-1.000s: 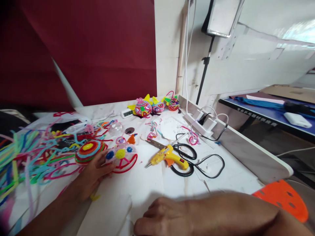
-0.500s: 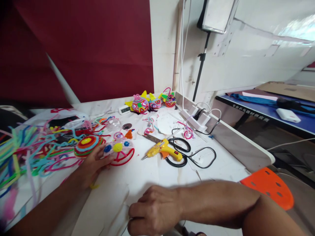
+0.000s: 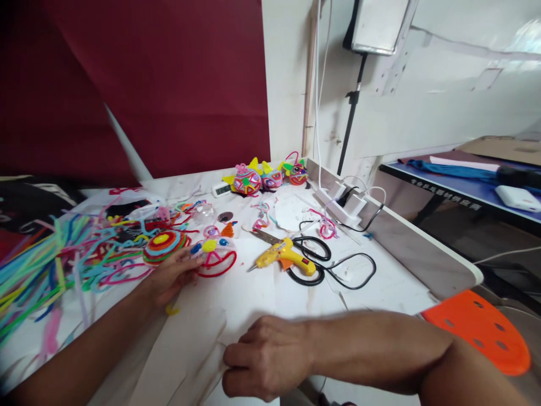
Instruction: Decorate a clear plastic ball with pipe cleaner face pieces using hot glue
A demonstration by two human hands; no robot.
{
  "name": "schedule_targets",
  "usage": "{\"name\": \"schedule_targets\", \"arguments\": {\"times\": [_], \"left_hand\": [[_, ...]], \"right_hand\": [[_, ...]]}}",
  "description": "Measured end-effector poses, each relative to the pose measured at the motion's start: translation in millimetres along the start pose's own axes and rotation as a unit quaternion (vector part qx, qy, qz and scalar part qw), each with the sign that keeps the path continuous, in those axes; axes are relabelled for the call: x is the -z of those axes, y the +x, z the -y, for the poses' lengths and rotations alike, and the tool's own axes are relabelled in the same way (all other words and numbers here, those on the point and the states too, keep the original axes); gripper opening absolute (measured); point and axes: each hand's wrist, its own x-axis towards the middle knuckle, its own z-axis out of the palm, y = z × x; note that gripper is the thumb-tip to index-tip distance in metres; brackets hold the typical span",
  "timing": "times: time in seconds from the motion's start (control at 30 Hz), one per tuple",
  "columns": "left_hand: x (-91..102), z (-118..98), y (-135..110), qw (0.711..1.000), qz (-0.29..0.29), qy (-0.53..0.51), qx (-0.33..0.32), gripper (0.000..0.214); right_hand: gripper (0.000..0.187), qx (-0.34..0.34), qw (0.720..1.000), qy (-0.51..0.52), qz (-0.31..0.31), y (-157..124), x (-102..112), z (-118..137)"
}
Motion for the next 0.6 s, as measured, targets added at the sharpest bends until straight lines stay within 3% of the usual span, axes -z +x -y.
{"name": "schedule_targets", "arguments": {"times": [0.33,0.6], "left_hand": [[2.8,0,-8,0.999,0.02,-0.027,-0.004,0.042],[1.3,15,-39,0.999,0.012,0.002,0.033,0.059]], "right_hand": [[0.009,0.005,1.0,-0.012,0.025,0,1,-2],[0.013,-0.009,1.0,0.014,-0.019,1,0,-2]]}}
